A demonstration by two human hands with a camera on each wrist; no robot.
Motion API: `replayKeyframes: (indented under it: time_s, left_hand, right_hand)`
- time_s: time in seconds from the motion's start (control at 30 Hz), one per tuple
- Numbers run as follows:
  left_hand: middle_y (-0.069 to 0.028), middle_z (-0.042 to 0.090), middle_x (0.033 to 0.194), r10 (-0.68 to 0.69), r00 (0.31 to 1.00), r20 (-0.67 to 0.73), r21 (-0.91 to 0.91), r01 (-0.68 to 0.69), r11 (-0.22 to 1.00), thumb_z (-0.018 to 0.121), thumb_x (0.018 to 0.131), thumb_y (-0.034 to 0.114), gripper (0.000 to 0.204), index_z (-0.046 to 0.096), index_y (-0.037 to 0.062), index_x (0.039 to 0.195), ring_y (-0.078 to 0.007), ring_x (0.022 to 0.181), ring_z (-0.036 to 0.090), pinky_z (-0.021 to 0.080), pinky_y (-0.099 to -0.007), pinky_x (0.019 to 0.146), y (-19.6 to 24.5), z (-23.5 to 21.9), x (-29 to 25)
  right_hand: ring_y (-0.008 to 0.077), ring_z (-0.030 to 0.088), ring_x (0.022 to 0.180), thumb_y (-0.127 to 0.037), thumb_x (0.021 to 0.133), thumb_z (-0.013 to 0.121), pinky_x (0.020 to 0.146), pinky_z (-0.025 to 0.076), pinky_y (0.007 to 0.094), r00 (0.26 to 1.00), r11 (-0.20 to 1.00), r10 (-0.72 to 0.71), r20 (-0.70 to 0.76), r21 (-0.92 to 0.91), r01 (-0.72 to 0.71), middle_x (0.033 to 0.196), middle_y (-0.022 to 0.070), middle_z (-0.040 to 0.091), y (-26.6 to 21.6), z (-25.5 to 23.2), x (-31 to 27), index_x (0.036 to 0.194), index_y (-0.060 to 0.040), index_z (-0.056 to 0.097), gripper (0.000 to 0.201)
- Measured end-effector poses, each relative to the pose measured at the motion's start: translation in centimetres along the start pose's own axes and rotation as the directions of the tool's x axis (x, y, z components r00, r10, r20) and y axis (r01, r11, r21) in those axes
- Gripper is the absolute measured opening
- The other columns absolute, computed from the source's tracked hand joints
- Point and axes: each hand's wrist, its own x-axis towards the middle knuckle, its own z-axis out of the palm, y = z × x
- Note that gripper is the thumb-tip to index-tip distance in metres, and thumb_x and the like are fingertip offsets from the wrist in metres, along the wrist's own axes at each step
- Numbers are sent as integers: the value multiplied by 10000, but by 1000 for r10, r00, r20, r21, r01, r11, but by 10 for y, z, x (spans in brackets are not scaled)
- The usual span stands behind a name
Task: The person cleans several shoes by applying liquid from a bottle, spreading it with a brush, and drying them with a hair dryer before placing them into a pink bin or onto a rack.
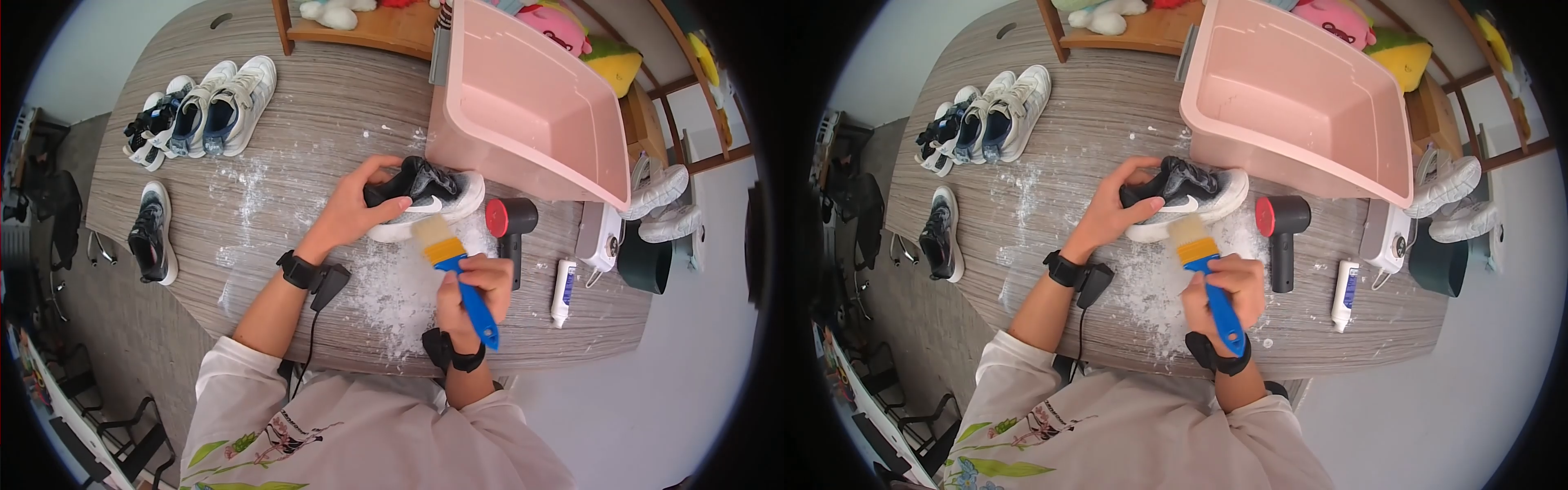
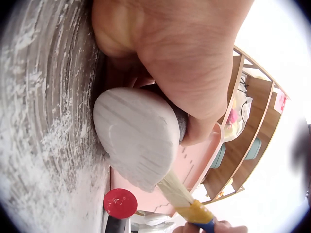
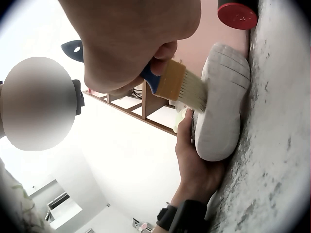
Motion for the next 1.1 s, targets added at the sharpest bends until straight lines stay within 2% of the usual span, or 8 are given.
replayKeyframes:
  time_s: [0.2, 0.3, 0.4, 0.6, 0.73, 0.8, 0.93, 1.1]
  left_hand:
    - [-117, 708, 967, 12, 1000, -2, 14, -12, 1000, 780, 844, 235, 566, 549, 46, 1325, -160, 910, 638, 487, -307, 831, 3, 0, -1]
    - [-118, 708, 970, 10, 1000, 6, 11, -10, 1000, 779, 845, 242, 567, 550, 47, 1326, -163, 911, 640, 489, -310, 834, 2, 0, 0]
    - [-118, 708, 972, -9, 1000, 13, 7, 9, 1000, 779, 848, 238, 565, 548, 47, 1327, -165, 917, 640, 487, -310, 844, 4, 0, -1]
    - [-90, 697, 989, 16, 1000, 4, 1, -16, 1000, 762, 860, 189, 540, 548, 42, 1333, -142, 931, 613, 472, -297, 866, 3, 0, -1]
    - [-90, 696, 990, -15, 999, 30, -18, 16, 1000, 764, 861, 198, 542, 548, 44, 1334, -144, 936, 612, 472, -300, 866, 4, 0, -1]
    - [-91, 696, 993, -16, 999, 30, -18, 17, 1000, 763, 861, 198, 541, 548, 44, 1334, -144, 937, 612, 472, -301, 866, 4, 0, -1]
    - [-95, 695, 1002, 3, 1000, 19, 2, -3, 1000, 758, 863, 195, 539, 548, 44, 1336, -142, 934, 609, 473, -299, 860, 2, 0, -2]
    - [-128, 711, 951, 9, 1000, 0, -23, -9, 1000, 797, 841, 258, 576, 552, 44, 1317, -179, 889, 653, 498, -314, 814, 0, 1, 0]
  right_hand:
    - [228, 591, 767, 37, 743, 671, 725, 514, 343, 961, 995, 80, -265, -31, -92, 912, 156, 573, 18, -11, 2, 879, -30, 522, 212]
    - [234, 597, 717, 36, 740, 674, 685, 526, 347, 994, 999, -24, -107, 34, 28, 905, 155, 574, 11, -2, -6, 888, -27, 529, 217]
    - [245, 593, 673, 43, 725, 667, 658, 534, 350, 994, 988, -106, -17, -116, 103, 888, 153, 577, -1, 3, 1, 891, -21, 535, 221]
    - [242, 590, 725, 46, 719, 652, 701, 519, 345, 975, 999, 0, -223, -46, -11, 877, 153, 583, 17, -9, 1, 872, -21, 529, 208]
    - [233, 577, 757, 54, 727, 635, 718, 504, 344, 995, 999, 5, -102, 52, 0, 894, 154, 571, 10, -4, -4, 862, -26, 520, 194]
    - [222, 562, 753, 50, 740, 625, 711, 495, 328, 993, 998, 6, -114, -58, -13, 914, 158, 560, 12, -3, 0, 854, -30, 515, 177]
    - [173, 522, 788, 61, 708, 608, 752, 451, 315, 937, 991, 130, -323, 39, -124, 905, 120, 554, 22, -8, 4, 853, -40, 507, 204]
    - [168, 539, 780, 66, 722, 584, 755, 455, 298, 977, 998, 29, -209, 53, -19, 899, 119, 561, 22, -8, 4, 837, -29, 499, 171]
